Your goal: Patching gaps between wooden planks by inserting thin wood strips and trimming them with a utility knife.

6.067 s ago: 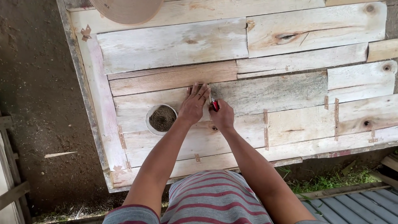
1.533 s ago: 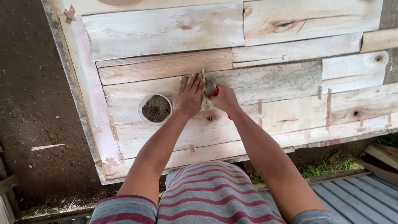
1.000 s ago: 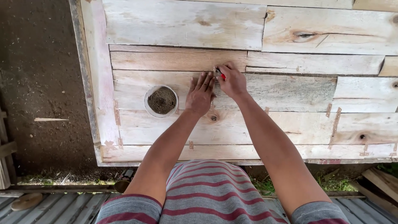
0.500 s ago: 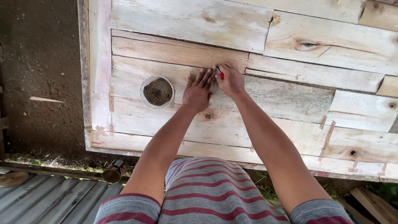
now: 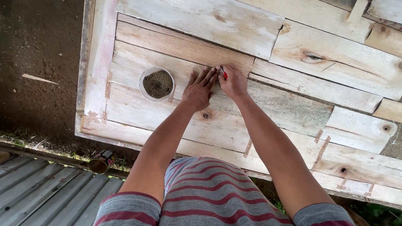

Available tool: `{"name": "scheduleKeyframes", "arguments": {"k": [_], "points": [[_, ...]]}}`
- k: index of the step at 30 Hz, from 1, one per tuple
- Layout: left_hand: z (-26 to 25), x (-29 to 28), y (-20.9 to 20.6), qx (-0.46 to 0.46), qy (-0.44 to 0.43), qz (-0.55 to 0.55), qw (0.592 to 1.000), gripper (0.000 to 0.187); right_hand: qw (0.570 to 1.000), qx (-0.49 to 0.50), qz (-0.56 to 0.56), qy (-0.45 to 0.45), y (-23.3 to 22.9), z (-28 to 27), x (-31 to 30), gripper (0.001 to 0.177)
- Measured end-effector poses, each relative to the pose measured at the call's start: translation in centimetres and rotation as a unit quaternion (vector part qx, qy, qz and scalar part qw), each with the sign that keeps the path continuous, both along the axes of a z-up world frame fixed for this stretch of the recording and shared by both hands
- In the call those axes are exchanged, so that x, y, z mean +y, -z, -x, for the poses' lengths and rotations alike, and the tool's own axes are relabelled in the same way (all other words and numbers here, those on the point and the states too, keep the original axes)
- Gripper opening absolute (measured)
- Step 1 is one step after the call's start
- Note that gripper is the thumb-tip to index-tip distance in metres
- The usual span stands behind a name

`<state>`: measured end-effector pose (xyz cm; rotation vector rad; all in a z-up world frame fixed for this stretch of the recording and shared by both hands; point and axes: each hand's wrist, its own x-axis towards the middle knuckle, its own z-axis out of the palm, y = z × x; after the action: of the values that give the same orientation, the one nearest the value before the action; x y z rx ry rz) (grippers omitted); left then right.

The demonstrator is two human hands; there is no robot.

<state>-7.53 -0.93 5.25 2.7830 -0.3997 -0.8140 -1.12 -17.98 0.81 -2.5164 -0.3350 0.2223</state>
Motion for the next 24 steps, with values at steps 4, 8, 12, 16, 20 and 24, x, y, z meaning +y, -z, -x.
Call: {"name": "scheduleKeyframes", "arguments": {"k": [4, 8, 12, 16, 20, 24], "points": [[-0.2, 0.1, -0.1, 0.003, -0.004, -0.004, 1.000, 0.080, 1.000, -0.004, -0.002, -0.008, 0.4, -0.1, -0.1, 0.029], [0.0, 0.2, 0.9, -0.002, 0.000, 0.016, 1.000, 0.083, 1.000, -0.014, 0.004, -0.011, 1.0, 0.2, -0.3, 0.028], [-0.2, 0.6, 1.2, -0.010, -0.001, 0.038, 0.999, 0.084, 1.000, -0.012, 0.003, -0.009, 0.8, 0.0, -0.2, 0.023], [0.0, 0.6, 1.5, -0.009, -0.001, 0.036, 0.999, 0.085, 1.000, -0.007, 0.013, -0.007, 1.4, 0.1, -0.1, 0.025], [0.0, 0.7, 1.2, -0.011, 0.001, 0.027, 1.000, 0.084, 1.000, -0.008, 0.016, -0.011, -0.8, 0.6, 0.6, 0.020], [-0.3, 0.7, 0.9, -0.008, 0.004, 0.030, 1.000, 0.084, 1.000, 0.025, 0.014, -0.010, -3.9, 0.7, 0.6, 0.009]]}}
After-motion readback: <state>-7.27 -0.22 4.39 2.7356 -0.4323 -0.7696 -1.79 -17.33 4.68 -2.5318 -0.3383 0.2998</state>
